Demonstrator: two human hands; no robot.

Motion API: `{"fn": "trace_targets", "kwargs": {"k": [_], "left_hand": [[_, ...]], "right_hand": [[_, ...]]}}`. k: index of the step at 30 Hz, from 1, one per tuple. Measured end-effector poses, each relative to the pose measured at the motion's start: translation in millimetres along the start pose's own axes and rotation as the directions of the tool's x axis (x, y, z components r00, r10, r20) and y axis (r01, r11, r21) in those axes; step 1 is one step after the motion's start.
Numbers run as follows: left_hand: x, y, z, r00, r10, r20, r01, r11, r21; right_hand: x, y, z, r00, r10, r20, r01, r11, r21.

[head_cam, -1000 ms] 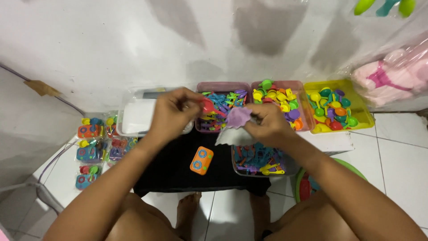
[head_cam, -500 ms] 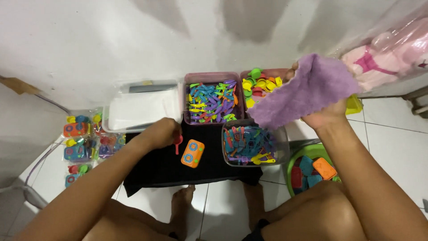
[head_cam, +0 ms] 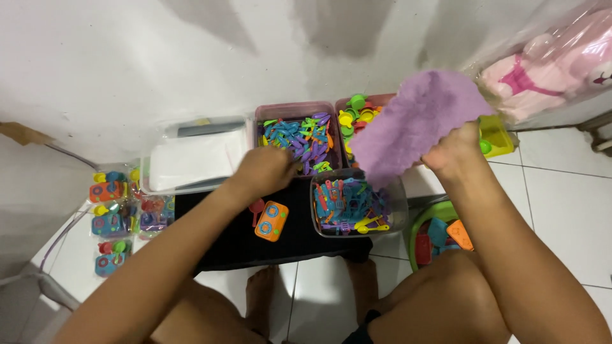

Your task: Sorting and cleaning small plastic toy components into different bins on the floor.

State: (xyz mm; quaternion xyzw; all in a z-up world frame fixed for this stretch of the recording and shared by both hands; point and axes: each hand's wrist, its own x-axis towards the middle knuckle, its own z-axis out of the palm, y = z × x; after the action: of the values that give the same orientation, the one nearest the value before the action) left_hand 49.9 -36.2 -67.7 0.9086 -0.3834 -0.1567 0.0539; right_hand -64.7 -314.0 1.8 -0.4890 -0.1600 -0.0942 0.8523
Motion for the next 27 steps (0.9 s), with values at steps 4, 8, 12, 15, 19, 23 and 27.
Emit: {"fn": "trace_targets", "kwargs": {"k": [4,8,12,15,19,23,27], "left_hand": [[55,34,32,0.925,0.214,-0.313,-0.232,0.972,-0.022],[119,57,85,0.762,0.365,-0.535,-0.36,0.925,0.118],[153,69,123,0.556,0.405,-0.726,-0.429,0.888,0.167],[89,116,40,0.883,0.229,-0.409,-0.142,0.962,0.233],[134,103,83,0.817,0.236,-0.527,-0.125,0.963,0.237],[169,84,110,0.842,0.262,-0.472,-0.175,0.959,0.221],[180,75,119,0.925,0.19,-0.33,-0.151,0.978,0.141]], "right_hand": [[16,6,17,1.0,-0.017,-0.016,0.016,0.998,-0.061],[26,6,33,0.999,-0.037,-0.03,0.032,0.985,-0.17],[29,0,40,0.997,-0.06,-0.046,0.046,0.963,-0.267],[30,-5,47,0.995,-0.083,-0.056,0.06,0.94,-0.335],[27,-9,49,0.992,-0.105,-0.064,0.071,0.915,-0.398],[23,-15,47,0.989,-0.136,-0.063,0.089,0.874,-0.478],[20,-15,47,0.984,-0.167,-0.068,0.101,0.822,-0.56]]}}
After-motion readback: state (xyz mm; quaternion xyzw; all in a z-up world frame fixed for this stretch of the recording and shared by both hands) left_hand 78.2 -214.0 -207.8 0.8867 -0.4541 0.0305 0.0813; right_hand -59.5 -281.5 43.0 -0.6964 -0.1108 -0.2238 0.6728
